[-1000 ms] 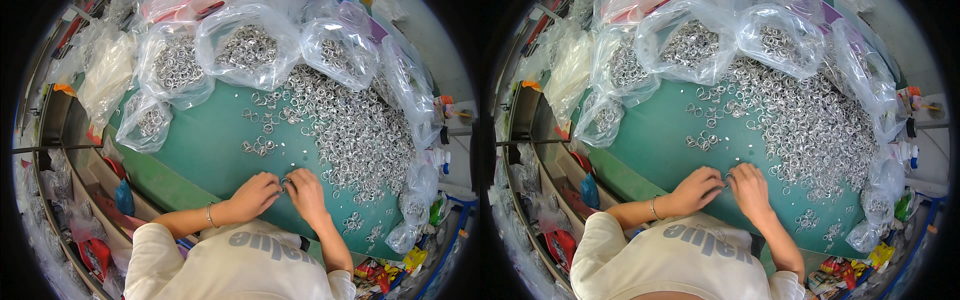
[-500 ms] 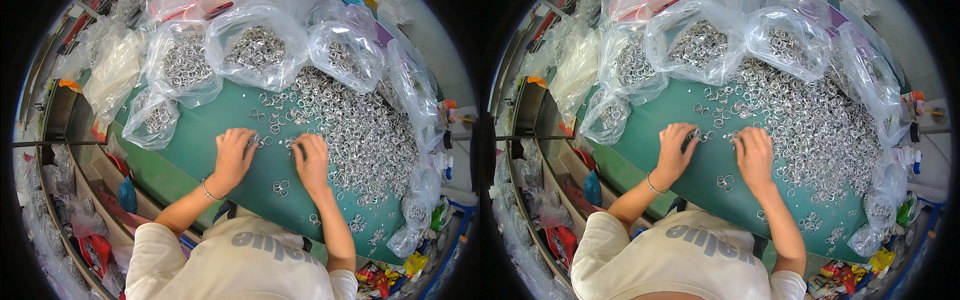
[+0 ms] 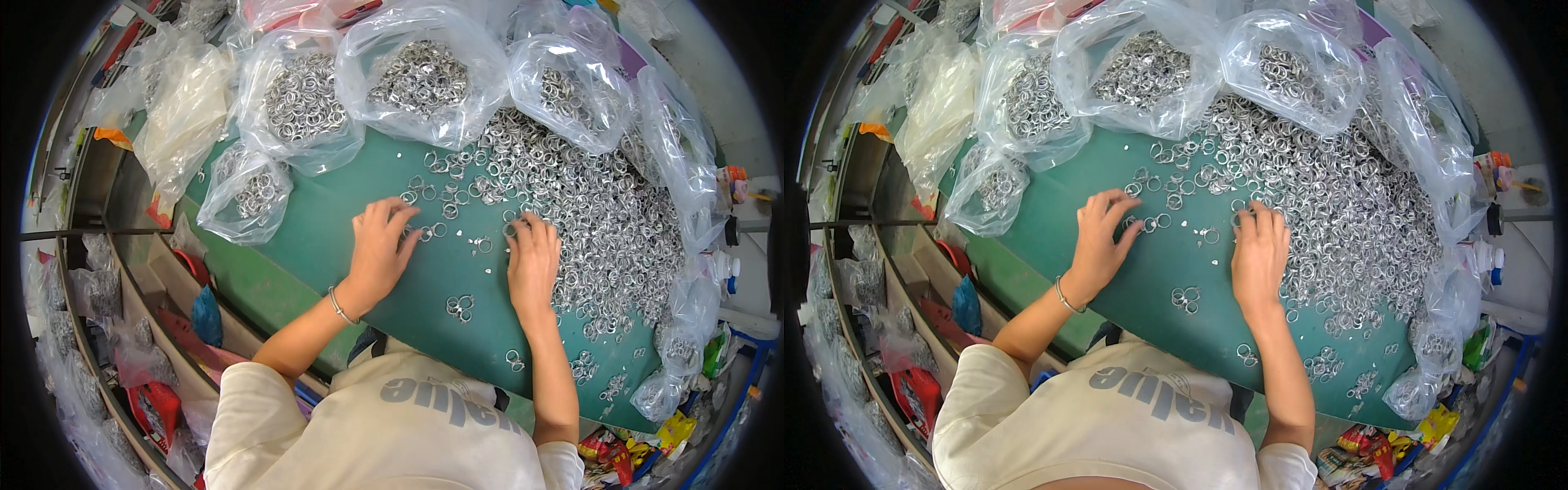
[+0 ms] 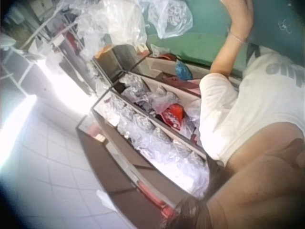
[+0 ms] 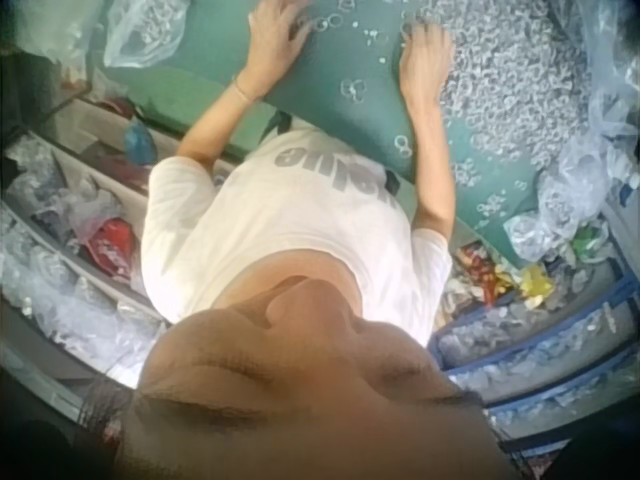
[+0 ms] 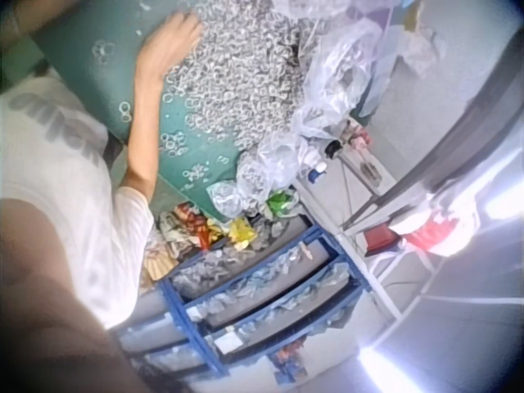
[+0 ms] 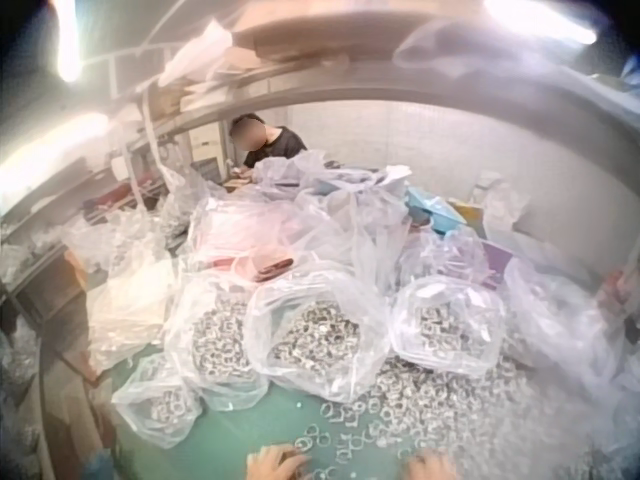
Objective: The person sorts through a pile of small metal rings on a green work surface, picking up individual rings, inspecting them, and placing them into different bags or piles based on their type or size.
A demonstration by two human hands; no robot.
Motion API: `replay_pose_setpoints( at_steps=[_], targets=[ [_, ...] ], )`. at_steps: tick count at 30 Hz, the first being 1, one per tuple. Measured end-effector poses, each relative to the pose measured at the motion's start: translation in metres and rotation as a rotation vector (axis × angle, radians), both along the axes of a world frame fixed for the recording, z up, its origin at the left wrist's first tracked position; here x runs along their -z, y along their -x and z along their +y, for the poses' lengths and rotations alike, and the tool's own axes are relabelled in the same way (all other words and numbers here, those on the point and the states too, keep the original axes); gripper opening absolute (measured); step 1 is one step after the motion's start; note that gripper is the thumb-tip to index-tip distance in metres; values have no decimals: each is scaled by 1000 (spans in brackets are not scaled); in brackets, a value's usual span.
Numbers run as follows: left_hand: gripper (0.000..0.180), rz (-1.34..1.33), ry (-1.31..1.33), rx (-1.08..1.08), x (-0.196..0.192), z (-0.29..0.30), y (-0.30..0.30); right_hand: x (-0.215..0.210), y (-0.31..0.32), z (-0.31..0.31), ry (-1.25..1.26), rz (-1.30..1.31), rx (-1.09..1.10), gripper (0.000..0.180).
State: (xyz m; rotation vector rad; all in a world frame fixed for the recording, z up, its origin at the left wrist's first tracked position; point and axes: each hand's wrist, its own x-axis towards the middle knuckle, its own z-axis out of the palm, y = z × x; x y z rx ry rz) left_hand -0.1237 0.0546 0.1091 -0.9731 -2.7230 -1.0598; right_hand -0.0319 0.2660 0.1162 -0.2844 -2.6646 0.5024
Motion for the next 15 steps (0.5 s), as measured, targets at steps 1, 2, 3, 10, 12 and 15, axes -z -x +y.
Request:
replay_pose_setpoints(
  at_steps=[1,2,3,10,12,15],
  targets=[
    [35,-12,29,23,-1,0,-1,-4,-1,-4,-40,-6,-4,17],
    [34,18,65,12,-2,1,-2,-8,-2,-9,-80,-13,-9,17],
    [32,46,105,4,-4,4,-4,-11,-3,-14,-78,-9,-47,19],
    [26,46,54,40,4,2,-3,-5,-5,-18,35,-23,-59,13],
    [23,22,47,16,4,1,-5,-14,-13,-21,124,-79,-166,12],
    [19,6,38,3,0,6,-7,-18,-28,-30,186,-247,-341,14]
  ],
)
